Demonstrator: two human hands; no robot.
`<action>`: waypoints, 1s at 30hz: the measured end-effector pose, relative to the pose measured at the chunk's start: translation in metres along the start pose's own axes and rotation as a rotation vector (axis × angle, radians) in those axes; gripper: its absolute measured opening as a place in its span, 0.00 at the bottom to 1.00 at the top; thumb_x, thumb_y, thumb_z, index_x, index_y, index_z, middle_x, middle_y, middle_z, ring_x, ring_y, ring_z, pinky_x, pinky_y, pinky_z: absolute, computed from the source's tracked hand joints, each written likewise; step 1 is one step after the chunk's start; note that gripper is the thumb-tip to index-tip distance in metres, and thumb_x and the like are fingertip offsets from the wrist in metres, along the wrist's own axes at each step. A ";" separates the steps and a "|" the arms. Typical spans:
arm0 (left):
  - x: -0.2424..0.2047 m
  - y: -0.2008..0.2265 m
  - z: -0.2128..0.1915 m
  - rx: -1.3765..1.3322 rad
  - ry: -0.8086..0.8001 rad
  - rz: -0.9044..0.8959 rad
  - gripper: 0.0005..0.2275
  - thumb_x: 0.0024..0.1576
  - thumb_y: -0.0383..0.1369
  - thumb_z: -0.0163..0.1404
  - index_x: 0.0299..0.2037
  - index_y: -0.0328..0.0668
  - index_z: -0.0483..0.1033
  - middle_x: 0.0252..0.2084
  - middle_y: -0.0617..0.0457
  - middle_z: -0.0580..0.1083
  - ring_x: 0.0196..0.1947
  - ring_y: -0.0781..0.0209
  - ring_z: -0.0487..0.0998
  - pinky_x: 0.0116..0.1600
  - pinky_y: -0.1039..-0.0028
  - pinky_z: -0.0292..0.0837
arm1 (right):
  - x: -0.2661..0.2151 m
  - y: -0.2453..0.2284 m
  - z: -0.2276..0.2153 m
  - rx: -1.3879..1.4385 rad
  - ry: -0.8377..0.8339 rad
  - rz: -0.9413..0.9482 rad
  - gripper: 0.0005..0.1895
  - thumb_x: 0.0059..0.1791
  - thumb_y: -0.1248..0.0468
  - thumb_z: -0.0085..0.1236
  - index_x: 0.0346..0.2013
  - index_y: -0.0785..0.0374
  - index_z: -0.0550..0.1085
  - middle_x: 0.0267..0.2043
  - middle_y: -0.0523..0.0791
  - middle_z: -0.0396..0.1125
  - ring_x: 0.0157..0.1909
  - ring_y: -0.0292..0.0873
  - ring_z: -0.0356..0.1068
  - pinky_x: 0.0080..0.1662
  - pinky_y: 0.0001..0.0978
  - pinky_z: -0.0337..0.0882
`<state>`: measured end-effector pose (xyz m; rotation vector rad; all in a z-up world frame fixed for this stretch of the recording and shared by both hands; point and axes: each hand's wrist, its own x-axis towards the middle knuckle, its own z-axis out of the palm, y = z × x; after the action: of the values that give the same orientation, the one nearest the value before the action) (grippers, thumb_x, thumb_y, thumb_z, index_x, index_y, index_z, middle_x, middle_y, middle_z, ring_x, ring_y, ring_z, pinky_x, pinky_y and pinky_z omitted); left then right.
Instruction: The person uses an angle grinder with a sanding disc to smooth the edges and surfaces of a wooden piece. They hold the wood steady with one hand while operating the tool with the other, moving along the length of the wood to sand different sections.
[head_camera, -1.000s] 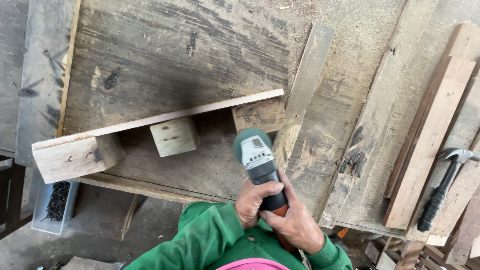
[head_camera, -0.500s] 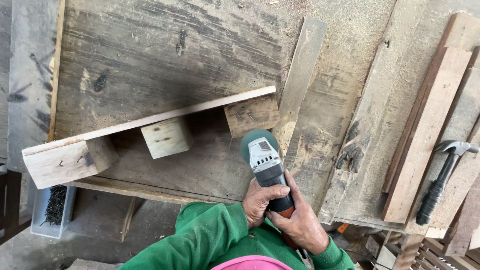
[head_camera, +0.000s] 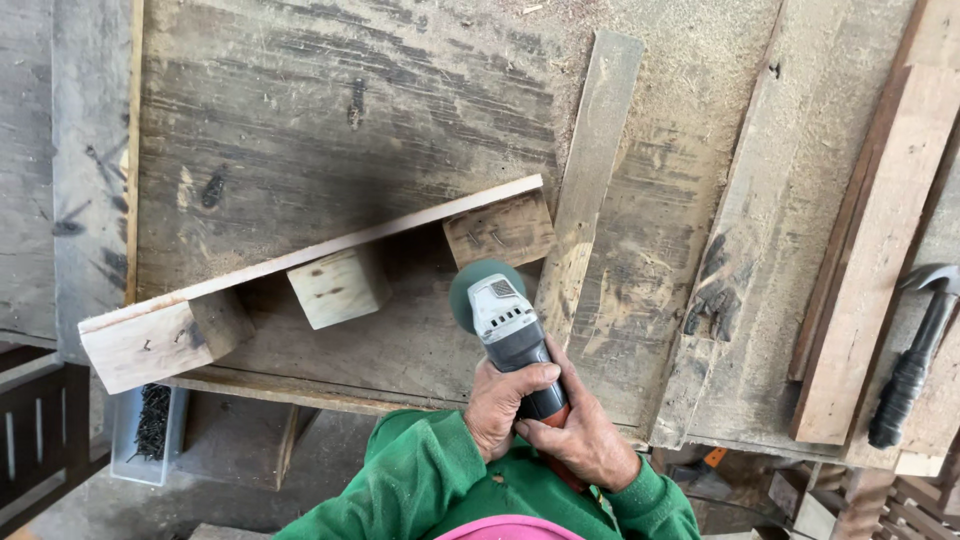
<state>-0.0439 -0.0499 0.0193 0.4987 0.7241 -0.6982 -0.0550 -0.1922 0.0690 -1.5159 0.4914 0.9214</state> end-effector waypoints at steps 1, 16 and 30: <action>0.000 -0.001 0.000 0.009 0.000 -0.001 0.18 0.48 0.29 0.62 0.47 0.36 0.74 0.40 0.51 0.76 0.40 0.61 0.79 0.48 0.67 0.78 | 0.000 -0.002 -0.001 -0.001 0.004 0.011 0.59 0.39 0.70 0.65 0.78 0.55 0.41 0.66 0.50 0.62 0.60 0.42 0.66 0.59 0.35 0.68; 0.038 -0.008 0.035 0.129 -0.086 -0.088 0.17 0.48 0.29 0.62 0.47 0.34 0.75 0.40 0.51 0.77 0.40 0.61 0.80 0.49 0.66 0.79 | -0.001 0.002 -0.038 0.050 0.151 0.003 0.61 0.38 0.65 0.67 0.78 0.52 0.40 0.66 0.52 0.61 0.62 0.46 0.66 0.60 0.40 0.69; 0.056 0.023 0.056 0.019 -0.156 -0.078 0.15 0.51 0.29 0.62 0.47 0.33 0.75 0.40 0.51 0.76 0.39 0.62 0.77 0.47 0.67 0.77 | 0.007 -0.042 -0.047 0.141 0.144 0.193 0.65 0.46 0.64 0.70 0.85 0.45 0.36 0.63 0.60 0.61 0.51 0.59 0.68 0.48 0.55 0.74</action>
<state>0.0269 -0.0921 0.0179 0.4294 0.5929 -0.8083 -0.0061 -0.2282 0.0873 -1.4298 0.8022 0.9084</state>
